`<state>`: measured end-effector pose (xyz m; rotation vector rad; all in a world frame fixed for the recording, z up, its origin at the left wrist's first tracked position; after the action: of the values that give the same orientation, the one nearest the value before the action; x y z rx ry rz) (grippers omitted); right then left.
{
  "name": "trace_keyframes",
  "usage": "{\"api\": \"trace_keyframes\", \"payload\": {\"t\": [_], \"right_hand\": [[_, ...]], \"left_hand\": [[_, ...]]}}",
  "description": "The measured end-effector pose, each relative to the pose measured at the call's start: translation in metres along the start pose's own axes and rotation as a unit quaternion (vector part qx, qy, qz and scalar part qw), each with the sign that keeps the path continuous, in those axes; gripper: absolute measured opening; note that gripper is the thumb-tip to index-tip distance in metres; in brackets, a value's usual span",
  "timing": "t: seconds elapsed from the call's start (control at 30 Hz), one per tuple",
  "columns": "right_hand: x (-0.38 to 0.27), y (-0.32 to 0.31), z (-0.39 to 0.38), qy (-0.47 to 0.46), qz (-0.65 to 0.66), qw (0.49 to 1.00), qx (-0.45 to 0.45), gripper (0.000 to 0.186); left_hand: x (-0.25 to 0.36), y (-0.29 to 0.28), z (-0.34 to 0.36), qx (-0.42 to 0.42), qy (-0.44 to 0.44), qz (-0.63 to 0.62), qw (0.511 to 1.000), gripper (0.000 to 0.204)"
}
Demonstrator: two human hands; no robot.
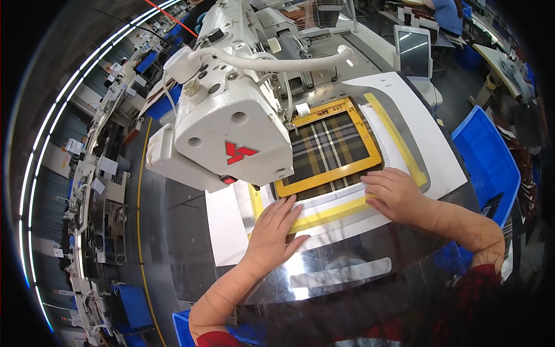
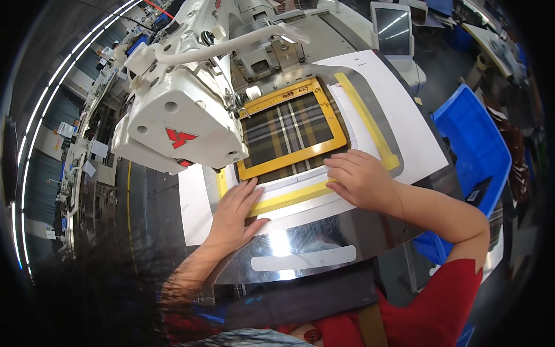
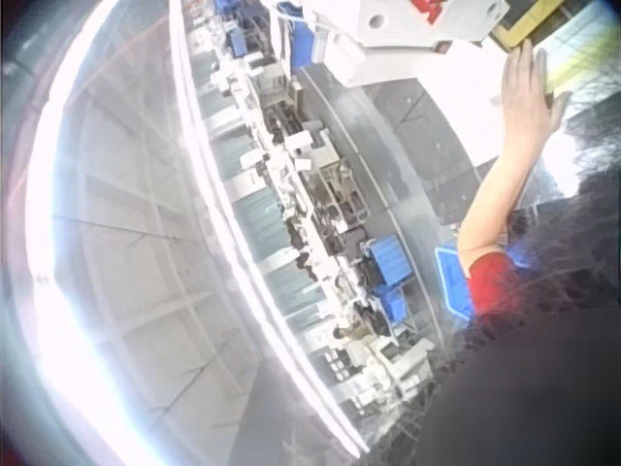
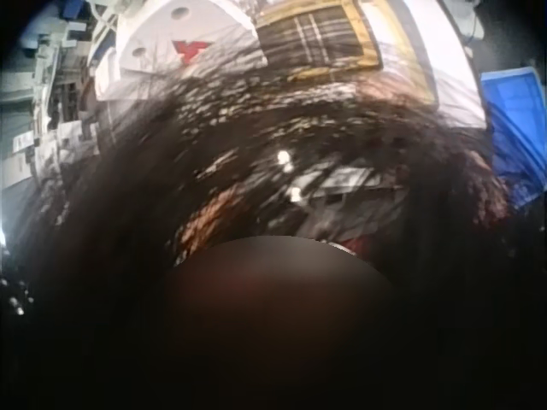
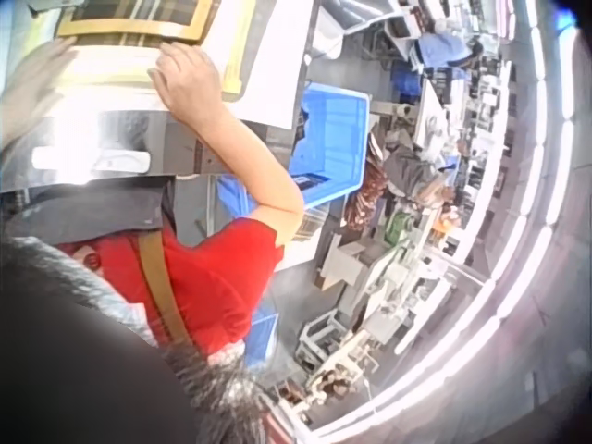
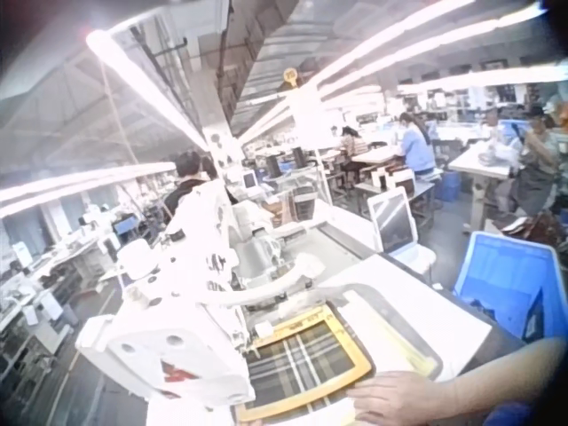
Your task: Operating an industrial sewing machine to attach labels to plaid fabric panels.
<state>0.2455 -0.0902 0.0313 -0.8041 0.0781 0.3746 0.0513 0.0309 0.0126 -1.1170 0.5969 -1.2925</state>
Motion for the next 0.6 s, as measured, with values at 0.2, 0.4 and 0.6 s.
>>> {"api": "trace_keyframes", "payload": {"t": [0.2,0.4,0.6], "right_hand": [[-0.003,0.000,0.007,-0.012,-0.064,0.998,-0.004,0.018],[-0.001,0.006,0.000,-0.005,-0.060,0.998,-0.013,0.018],[-0.003,0.009,0.002,-0.022,-0.085,0.996,-0.029,0.020]], "left_hand": [[0.002,-0.003,0.006,-0.031,-0.007,-0.015,0.999,0.061],[0.000,-0.002,0.004,-0.014,0.001,-0.014,1.000,0.058],[0.000,-0.002,0.004,-0.009,0.002,-0.022,1.000,0.056]]}}
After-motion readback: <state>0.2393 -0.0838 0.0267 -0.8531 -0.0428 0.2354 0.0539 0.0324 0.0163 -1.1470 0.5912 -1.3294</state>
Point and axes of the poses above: each hand's wrist, its own z-axis towards the middle knuckle, its own y-axis out of the palm, x = y × z, the point moved 8 cm from there along z, towards the middle knuckle, and after that the axes turned 12 degrees about x, right-handed, at the moved point
